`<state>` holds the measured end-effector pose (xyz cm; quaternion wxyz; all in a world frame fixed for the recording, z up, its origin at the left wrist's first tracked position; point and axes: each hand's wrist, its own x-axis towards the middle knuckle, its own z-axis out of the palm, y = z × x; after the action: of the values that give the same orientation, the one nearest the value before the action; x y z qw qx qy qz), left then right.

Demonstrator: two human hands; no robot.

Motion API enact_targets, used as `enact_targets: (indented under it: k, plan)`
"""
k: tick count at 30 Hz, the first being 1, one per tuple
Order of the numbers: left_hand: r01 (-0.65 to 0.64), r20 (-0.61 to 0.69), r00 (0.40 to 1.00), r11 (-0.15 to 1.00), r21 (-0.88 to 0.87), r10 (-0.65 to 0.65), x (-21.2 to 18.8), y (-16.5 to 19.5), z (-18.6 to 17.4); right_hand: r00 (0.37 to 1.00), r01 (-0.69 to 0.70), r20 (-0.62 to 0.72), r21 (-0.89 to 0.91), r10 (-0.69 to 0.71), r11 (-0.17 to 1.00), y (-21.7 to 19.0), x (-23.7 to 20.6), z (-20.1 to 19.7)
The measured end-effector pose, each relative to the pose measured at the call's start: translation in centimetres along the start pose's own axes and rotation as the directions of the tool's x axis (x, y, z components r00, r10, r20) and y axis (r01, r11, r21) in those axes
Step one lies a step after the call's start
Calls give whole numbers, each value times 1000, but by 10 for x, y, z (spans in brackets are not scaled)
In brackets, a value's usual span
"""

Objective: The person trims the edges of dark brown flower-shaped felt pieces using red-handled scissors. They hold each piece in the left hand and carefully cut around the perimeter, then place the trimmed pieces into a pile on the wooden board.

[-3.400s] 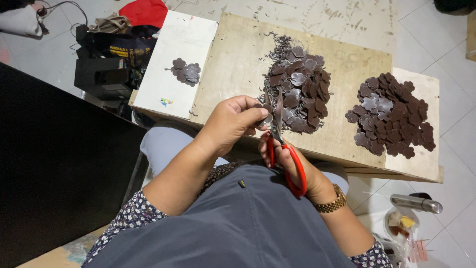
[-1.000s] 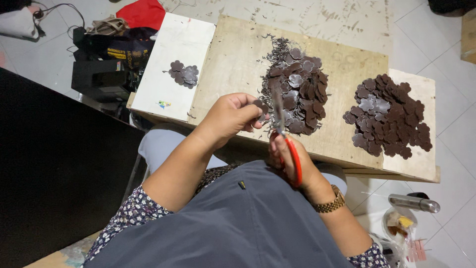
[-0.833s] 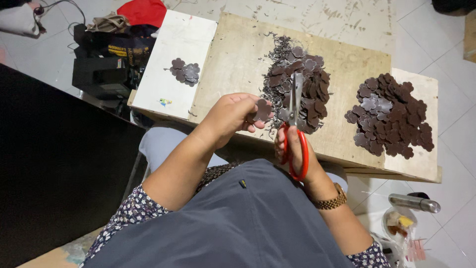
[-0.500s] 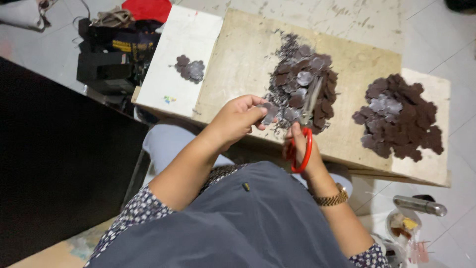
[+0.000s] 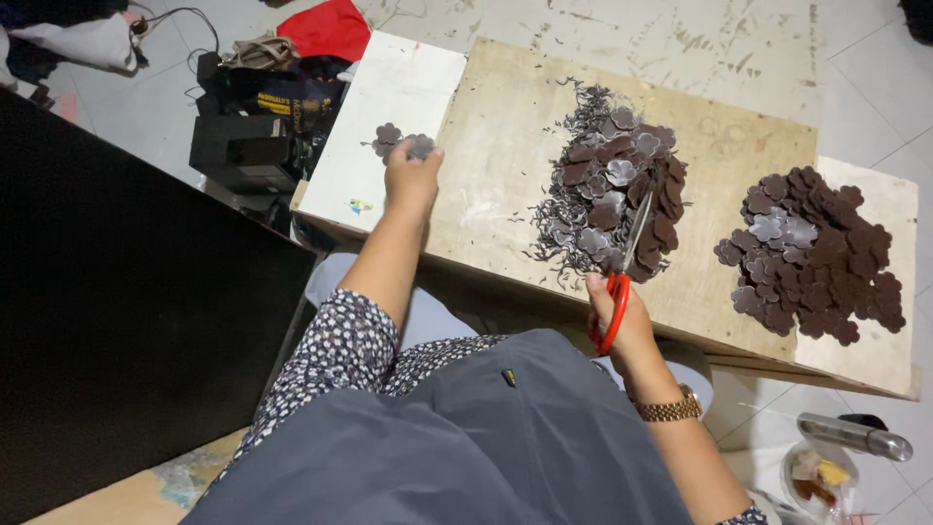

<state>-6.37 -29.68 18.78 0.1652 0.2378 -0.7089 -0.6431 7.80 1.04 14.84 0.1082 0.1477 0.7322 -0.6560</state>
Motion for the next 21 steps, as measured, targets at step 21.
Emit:
enact_targets:
  k: [21]
  plan:
    - [-705,728,536,701,108,427,-123,-51,131,859,234,-361,-352,-362,906,17,25,-32]
